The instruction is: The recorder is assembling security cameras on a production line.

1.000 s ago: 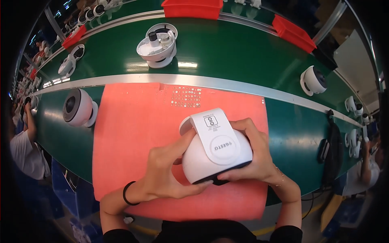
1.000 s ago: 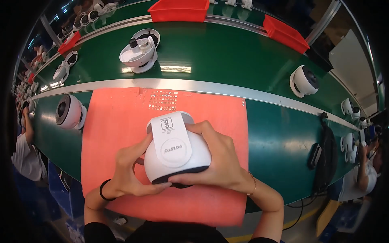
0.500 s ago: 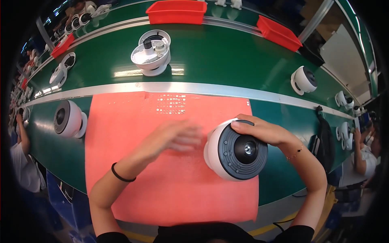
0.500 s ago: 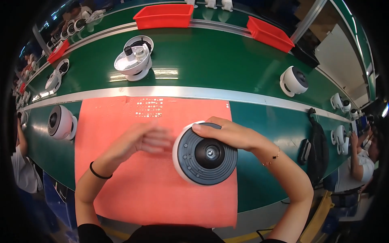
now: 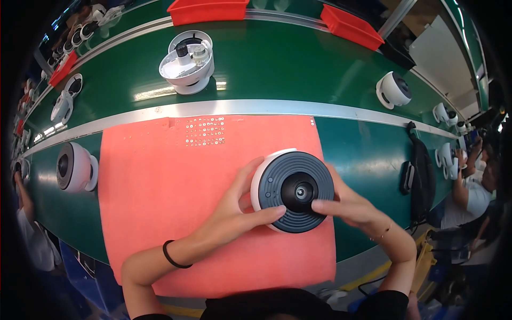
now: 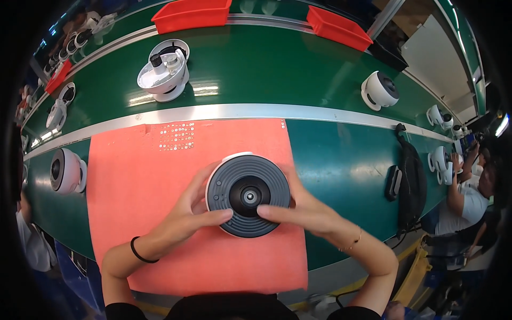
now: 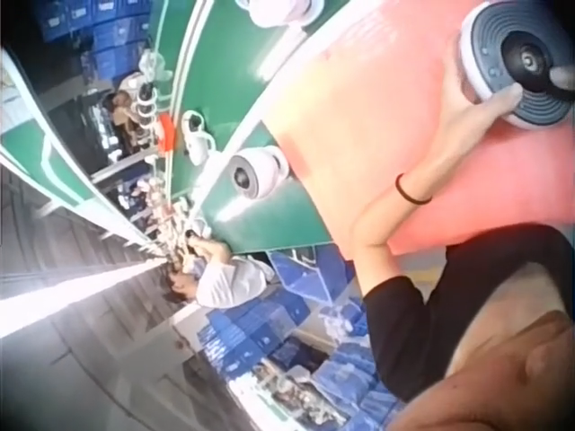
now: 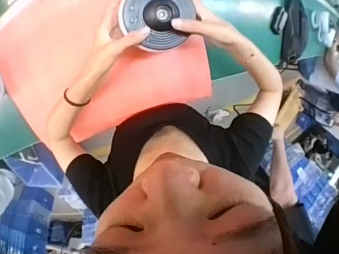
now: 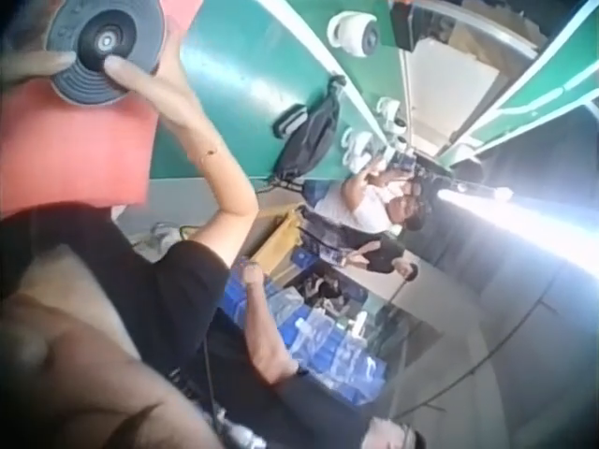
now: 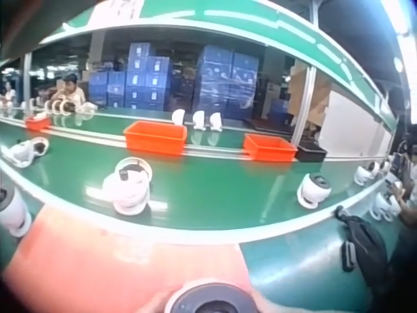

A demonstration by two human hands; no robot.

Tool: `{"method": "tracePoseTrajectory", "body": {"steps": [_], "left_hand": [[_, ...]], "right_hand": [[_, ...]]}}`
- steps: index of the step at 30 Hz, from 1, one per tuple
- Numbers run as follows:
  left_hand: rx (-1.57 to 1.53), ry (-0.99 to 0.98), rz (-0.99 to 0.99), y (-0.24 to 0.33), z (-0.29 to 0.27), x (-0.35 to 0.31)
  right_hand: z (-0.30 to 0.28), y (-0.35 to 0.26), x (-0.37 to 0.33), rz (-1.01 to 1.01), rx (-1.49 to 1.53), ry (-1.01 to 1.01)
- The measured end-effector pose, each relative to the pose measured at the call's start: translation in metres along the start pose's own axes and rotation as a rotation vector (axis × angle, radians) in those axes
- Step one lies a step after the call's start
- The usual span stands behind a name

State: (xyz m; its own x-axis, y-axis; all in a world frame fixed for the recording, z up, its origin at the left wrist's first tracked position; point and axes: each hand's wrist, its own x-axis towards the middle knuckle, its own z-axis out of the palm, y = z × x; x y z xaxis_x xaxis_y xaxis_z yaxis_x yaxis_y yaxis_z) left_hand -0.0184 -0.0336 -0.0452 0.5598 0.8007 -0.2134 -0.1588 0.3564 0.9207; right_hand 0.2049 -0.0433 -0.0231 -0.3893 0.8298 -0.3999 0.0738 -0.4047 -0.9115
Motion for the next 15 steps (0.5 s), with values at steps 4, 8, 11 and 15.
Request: {"method": "tracePoseTrajectory", "body": {"steps": [4, 8, 11, 15], "left_hand": [[-0.027, 0.016, 0.016, -0.008, 0.003, 0.007], [-0.027, 0.03, 0.038, -0.007, 0.003, 0.011], [-0.041, 0.035, 0.044, 0.0, 0.0, 0.013], [-0.133, 0.064, -0.279, 0.036, -0.001, 0.003]], "right_hand": [[-0.005, 0.013, -0.005, -0.015, -0.01, 0.0], [-0.008, 0.01, 0.001, -0.036, -0.057, 0.022], [-0.008, 0.006, 0.005, -0.082, -0.091, -0.021], [-0.002, -0.015, 0.006, 0.143, 0.089, 0.022]]}}
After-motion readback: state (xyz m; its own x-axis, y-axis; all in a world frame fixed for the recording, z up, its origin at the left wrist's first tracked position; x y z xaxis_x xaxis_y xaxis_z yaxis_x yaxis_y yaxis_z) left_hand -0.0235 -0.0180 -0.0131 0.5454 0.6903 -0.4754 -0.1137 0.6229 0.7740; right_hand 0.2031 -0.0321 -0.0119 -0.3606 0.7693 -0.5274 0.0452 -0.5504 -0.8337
